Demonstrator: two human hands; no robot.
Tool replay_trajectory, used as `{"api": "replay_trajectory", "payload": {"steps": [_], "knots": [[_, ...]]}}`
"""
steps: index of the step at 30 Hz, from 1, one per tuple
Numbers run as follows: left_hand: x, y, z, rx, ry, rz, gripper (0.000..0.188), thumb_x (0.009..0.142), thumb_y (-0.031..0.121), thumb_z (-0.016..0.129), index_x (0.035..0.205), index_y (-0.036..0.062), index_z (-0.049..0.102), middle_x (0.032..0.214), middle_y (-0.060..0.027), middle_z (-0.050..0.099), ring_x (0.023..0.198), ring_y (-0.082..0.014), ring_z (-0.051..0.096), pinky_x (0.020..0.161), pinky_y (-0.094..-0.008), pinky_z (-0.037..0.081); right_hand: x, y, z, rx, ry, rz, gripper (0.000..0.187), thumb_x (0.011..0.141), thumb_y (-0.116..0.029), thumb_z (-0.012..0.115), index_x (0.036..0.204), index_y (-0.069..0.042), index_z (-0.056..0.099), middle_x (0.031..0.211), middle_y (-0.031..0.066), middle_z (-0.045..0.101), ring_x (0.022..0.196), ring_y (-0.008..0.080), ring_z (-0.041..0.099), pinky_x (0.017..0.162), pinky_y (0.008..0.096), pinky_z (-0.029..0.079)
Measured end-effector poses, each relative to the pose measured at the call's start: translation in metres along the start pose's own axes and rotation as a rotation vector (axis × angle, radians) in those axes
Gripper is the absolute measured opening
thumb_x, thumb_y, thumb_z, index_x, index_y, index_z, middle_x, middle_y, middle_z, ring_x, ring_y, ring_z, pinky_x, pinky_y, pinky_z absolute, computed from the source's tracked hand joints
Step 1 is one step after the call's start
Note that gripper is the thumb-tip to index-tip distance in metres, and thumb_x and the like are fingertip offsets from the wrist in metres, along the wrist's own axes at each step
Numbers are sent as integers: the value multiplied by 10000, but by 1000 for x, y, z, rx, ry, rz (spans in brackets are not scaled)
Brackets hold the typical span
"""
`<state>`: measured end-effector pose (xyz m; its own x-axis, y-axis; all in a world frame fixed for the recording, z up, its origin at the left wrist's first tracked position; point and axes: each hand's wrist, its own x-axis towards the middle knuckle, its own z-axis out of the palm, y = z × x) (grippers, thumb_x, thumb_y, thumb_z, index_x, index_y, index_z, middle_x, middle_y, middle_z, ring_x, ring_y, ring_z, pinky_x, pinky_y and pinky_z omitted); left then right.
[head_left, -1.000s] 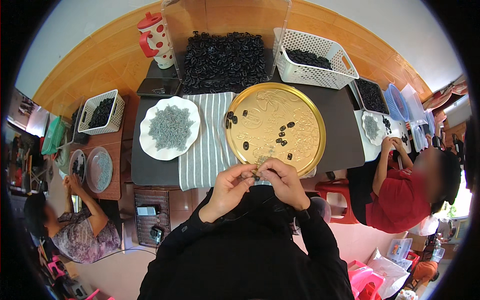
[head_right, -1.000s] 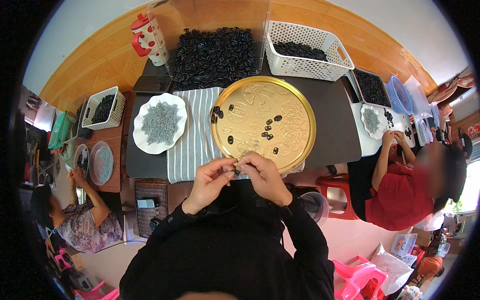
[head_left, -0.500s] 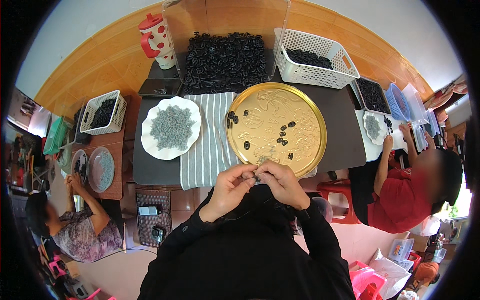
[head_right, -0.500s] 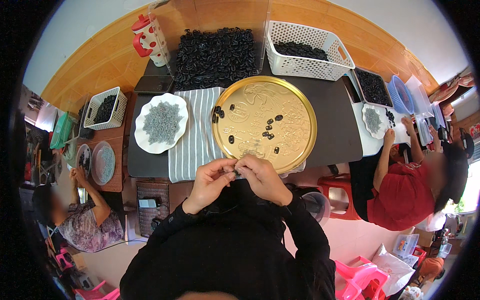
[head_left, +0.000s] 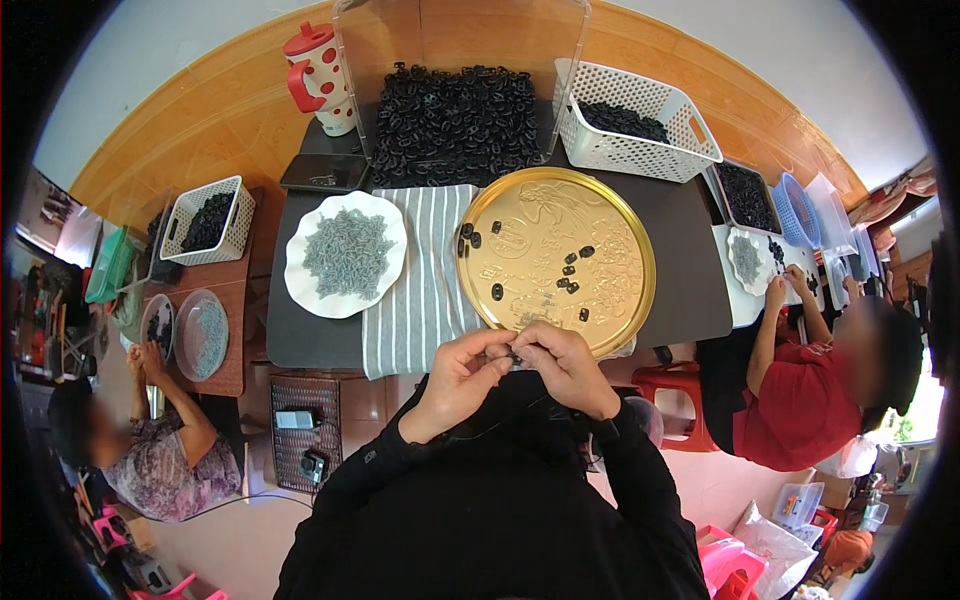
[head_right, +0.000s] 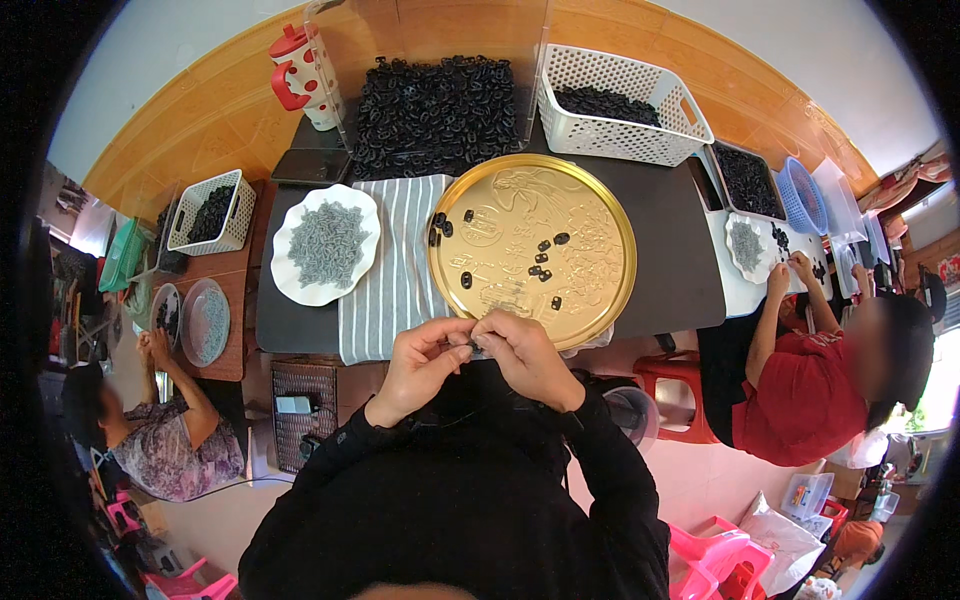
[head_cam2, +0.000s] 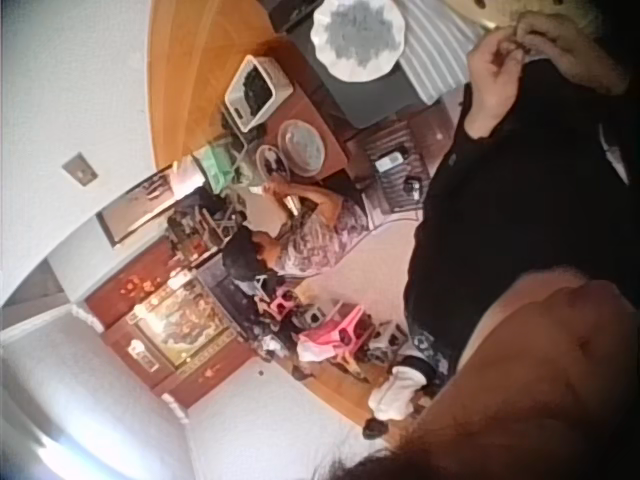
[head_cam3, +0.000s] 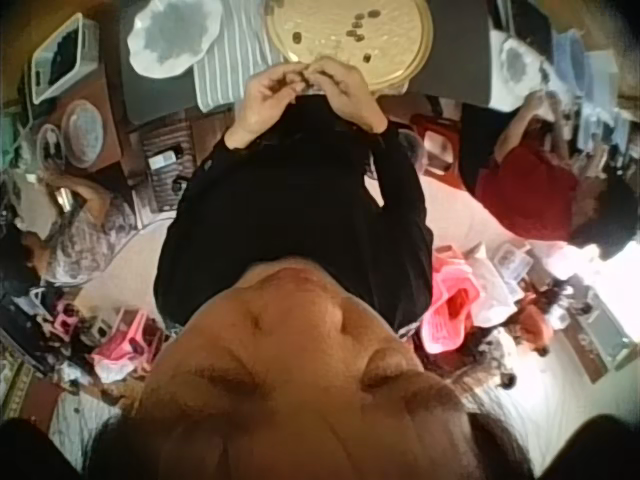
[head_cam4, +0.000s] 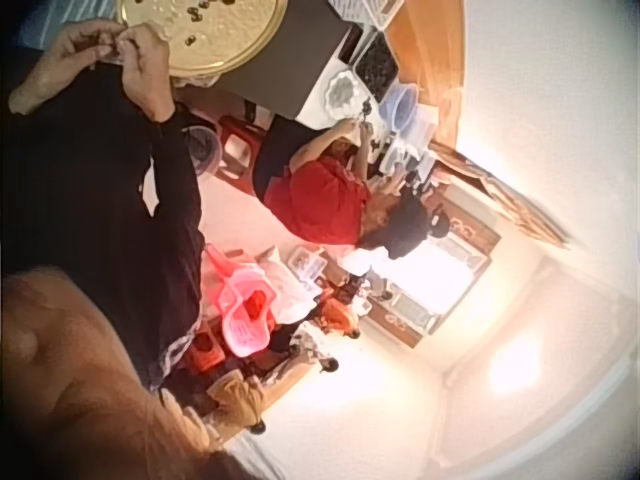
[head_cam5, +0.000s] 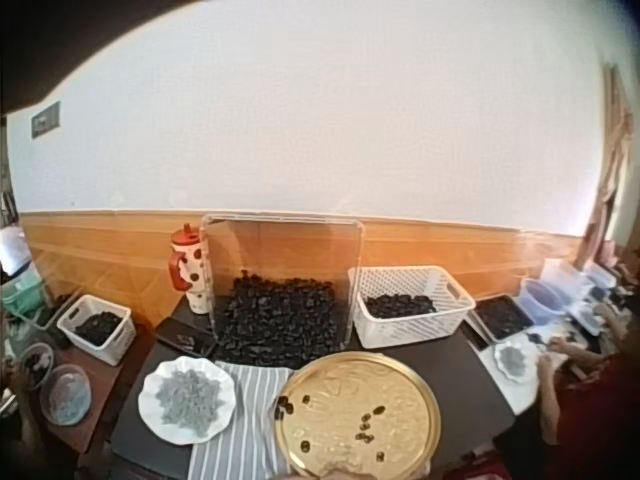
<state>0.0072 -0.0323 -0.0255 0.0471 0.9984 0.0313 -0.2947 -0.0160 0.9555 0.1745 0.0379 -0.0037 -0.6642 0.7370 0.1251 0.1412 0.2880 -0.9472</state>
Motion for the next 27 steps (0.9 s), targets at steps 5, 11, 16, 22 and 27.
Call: {"api": "replay_trajectory", "payload": {"steps": [5, 11, 16, 22, 27], "knots": [[0, 0, -1, 0, -5, -12, 290, 892, -14, 557, 1182, -15, 572, 865, -7, 582, 748, -52, 518, 625, -191, 437, 0, 2, 0, 27, -2, 46, 17, 870, 6, 537, 854, 12, 536, 741, 103, 547, 685, 201, 555, 638, 294, 439], [-4, -2, 0, -16, 12, -23, 277, 892, -19, 557, 1168, -16, 580, 863, -8, 582, 738, -53, 521, 616, -190, 437, 0, -4, -3, -69, -60, -46, 33, 872, -18, 548, 850, 5, 539, 738, 131, 548, 660, 253, 561, 616, 318, 439], [-6, -2, 6, 49, 83, 103, 278, 880, -42, 565, 1155, -15, 590, 860, -11, 583, 726, -55, 523, 602, -190, 441, 1, -2, -2, -203, -91, -75, 28, 864, 0, 528, 863, 6, 555, 648, 60, 523, 591, 166, 529, 565, 290, 427], [-2, -4, -1, -39, 84, 44, 272, 880, -39, 570, 1149, -10, 596, 854, -14, 586, 738, -59, 534, 603, -190, 447, 12, -12, -12, -132, 44, 46, 69, 853, -22, 541, 889, 17, 584, 695, 111, 558, 607, 229, 557, 579, 310, 443], [-4, -4, -10, -55, 111, 59, 282, 880, -32, 573, 1159, -2, 599, 858, -15, 597, 741, -61, 541, 603, -193, 451, 39, -2, -29, -551, 144, -142, 127, 815, -42, 575, 923, 11, 618, 781, 174, 592, 723, 354, 589, 642, 379, 472]]}}
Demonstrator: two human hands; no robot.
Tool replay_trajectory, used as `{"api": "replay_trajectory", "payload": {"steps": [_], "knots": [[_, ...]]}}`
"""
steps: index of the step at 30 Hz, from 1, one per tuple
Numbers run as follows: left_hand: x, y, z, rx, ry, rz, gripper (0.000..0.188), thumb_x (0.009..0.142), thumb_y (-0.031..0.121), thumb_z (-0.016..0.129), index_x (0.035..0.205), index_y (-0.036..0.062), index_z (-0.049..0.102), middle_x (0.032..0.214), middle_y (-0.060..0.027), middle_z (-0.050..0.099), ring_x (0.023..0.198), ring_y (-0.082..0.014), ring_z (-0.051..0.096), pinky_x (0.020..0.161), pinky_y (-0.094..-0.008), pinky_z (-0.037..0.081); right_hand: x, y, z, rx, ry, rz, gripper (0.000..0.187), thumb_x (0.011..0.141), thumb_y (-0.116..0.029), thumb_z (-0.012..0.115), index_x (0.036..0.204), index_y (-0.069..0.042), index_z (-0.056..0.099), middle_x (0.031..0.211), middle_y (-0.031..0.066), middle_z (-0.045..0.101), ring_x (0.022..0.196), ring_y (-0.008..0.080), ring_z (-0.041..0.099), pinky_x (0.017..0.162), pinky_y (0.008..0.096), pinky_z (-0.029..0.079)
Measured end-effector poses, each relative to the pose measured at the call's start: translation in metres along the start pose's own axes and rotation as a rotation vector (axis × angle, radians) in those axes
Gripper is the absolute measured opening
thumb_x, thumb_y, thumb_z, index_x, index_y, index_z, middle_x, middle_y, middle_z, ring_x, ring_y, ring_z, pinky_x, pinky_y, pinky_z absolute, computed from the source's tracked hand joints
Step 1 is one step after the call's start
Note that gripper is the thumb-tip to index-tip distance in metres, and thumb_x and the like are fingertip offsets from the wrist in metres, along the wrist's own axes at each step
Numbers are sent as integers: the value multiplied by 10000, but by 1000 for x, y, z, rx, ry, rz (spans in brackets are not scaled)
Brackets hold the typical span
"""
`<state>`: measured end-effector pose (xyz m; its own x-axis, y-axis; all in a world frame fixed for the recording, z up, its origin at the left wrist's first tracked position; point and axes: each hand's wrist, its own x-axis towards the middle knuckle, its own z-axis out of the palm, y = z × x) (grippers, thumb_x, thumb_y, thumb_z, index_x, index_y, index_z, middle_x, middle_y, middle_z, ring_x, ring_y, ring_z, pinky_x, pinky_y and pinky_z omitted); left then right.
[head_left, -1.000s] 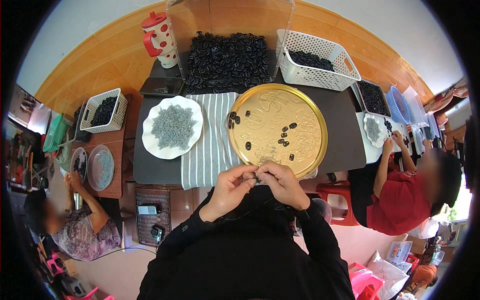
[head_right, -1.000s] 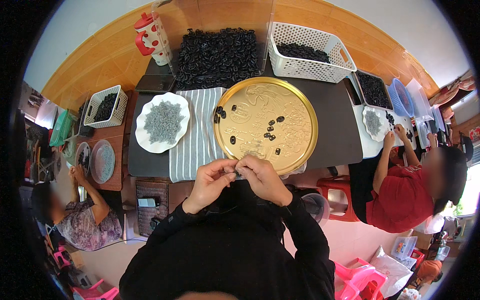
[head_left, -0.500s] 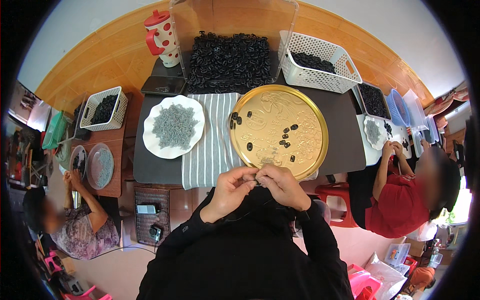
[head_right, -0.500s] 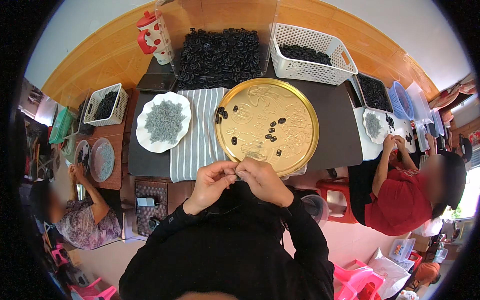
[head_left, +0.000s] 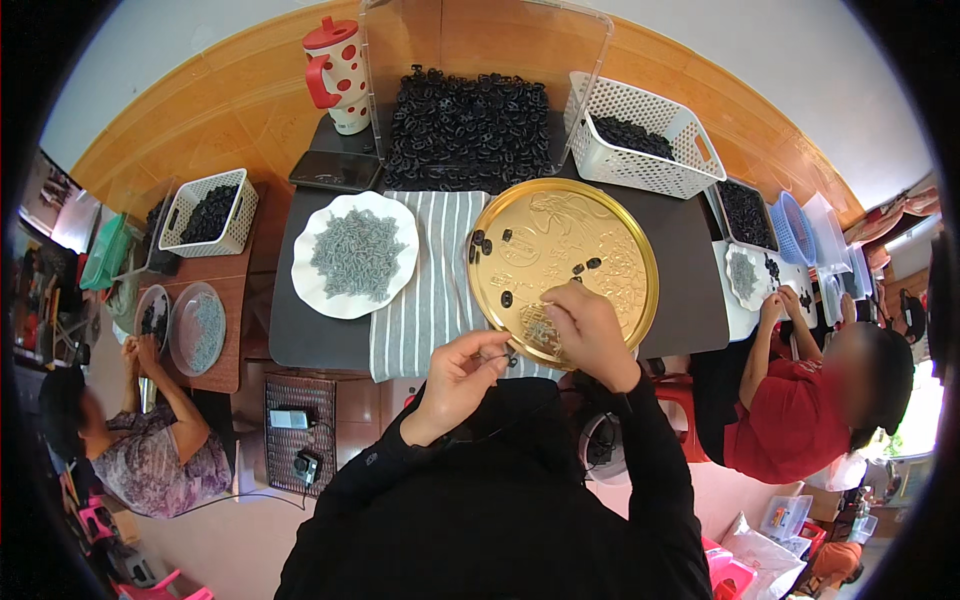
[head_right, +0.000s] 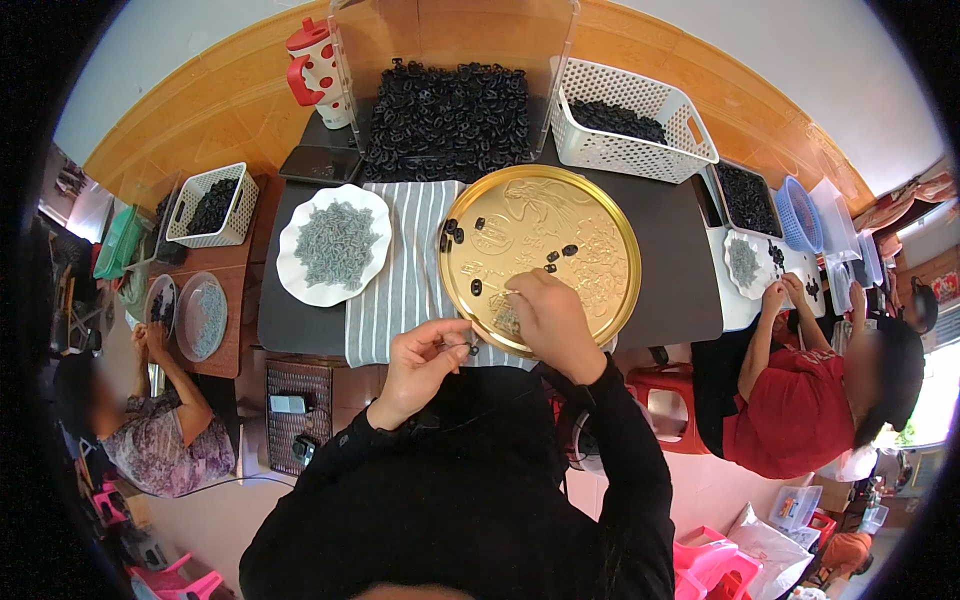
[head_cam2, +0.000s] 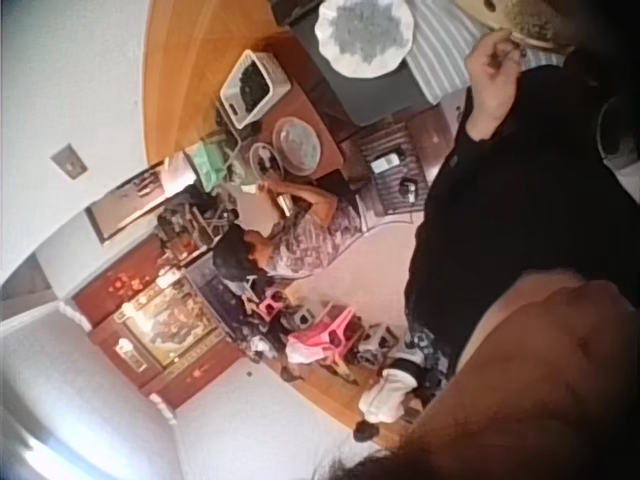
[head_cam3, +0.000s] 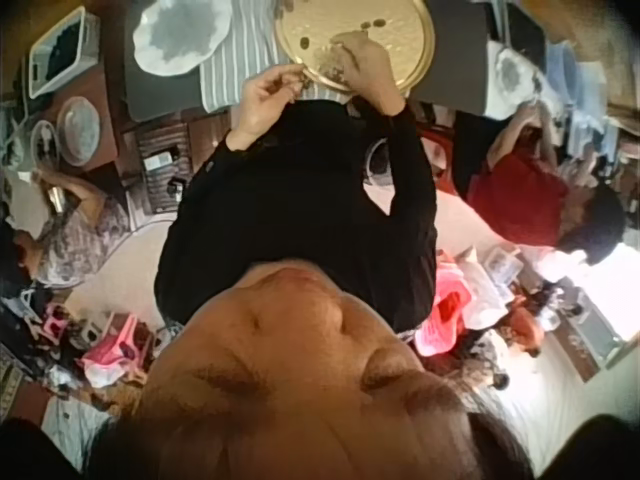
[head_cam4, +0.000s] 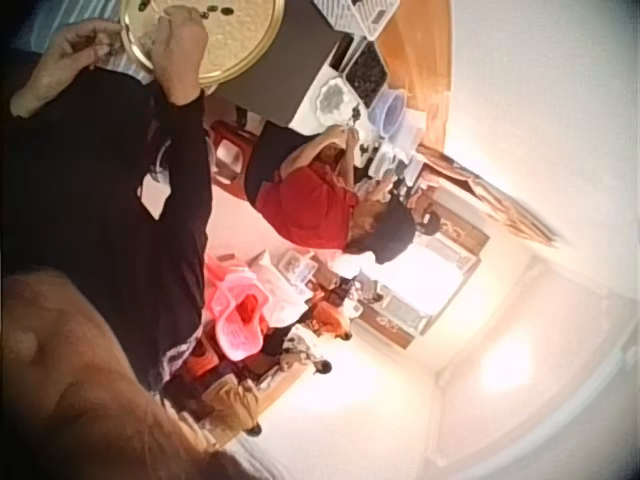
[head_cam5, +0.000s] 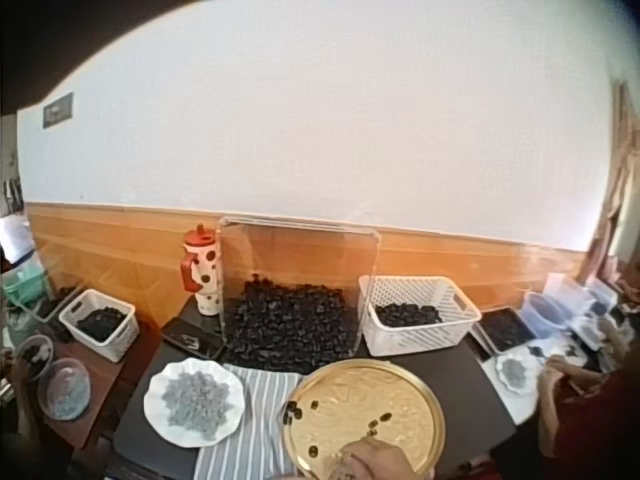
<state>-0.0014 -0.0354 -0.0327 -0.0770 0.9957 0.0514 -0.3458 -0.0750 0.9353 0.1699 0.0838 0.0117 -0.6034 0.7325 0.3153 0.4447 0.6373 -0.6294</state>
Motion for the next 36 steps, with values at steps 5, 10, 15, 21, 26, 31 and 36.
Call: {"api": "replay_trajectory", "payload": {"steps": [5, 10, 15, 21, 26, 31, 36], "knots": [[-1, 1, -9, -13, 38, -24, 278, 875, -43, 568, 1148, 1, 601, 862, -9, 587, 730, -52, 528, 613, -195, 451, 23, 2, 23, -282, -148, -105, 131, 745, -66, 630, 863, -8, 614, 742, 169, 551, 701, 357, 581, 630, 412, 474], [-2, 4, -16, -21, 82, -26, 257, 869, -41, 581, 1120, -7, 623, 839, -18, 605, 705, -65, 540, 596, -196, 454, 30, -2, 36, -359, -199, -149, 139, 697, -73, 649, 816, -19, 603, 741, 171, 545, 688, 360, 578, 626, 420, 480], [-1, 3, -18, 3, 58, -40, 242, 871, -31, 583, 1105, 10, 629, 823, 8, 591, 673, -42, 509, 592, -185, 432, 32, 6, 39, -356, -194, -156, 136, 704, -74, 653, 800, -9, 582, 767, 186, 554, 694, 375, 575, 626, 432, 478], [0, 2, -15, -10, 58, -46, 256, 861, -48, 585, 1106, 9, 631, 831, 11, 590, 688, -39, 511, 593, -183, 429, 31, 7, 33, -157, -281, 67, 118, 774, -49, 624, 844, 31, 573, 789, 177, 623, 714, 321, 628, 652, 363, 493], [1, 8, -9, -48, 69, -20, 318, 857, -74, 569, 1166, -4, 601, 843, 4, 577, 735, -50, 514, 652, -185, 426, 6, -19, 19, 599, -164, 319, 115, 836, 2, 590, 937, 56, 601, 790, 71, 648, 697, 122, 601, 644, 242, 476], [3, 6, 2, -87, 42, 13, 376, 851, -103, 541, 1214, -11, 573, 870, -12, 563, 786, -71, 516, 719, -205, 421, -23, -35, 29, 991, 36, 481, 126, 860, 21, 587, 976, 35, 633, 805, 25, 639, 701, 70, 580, 652, 214, 482], [3, 6, 7, -19, 34, 57, 383, 844, -106, 540, 1213, -11, 577, 890, -24, 543, 796, -78, 509, 717, -212, 419, -32, -27, 36, 1024, 106, 493, 115, 868, -1, 600, 972, 35, 633, 808, 34, 641, 712, 78, 592, 668, 216, 494]]}}
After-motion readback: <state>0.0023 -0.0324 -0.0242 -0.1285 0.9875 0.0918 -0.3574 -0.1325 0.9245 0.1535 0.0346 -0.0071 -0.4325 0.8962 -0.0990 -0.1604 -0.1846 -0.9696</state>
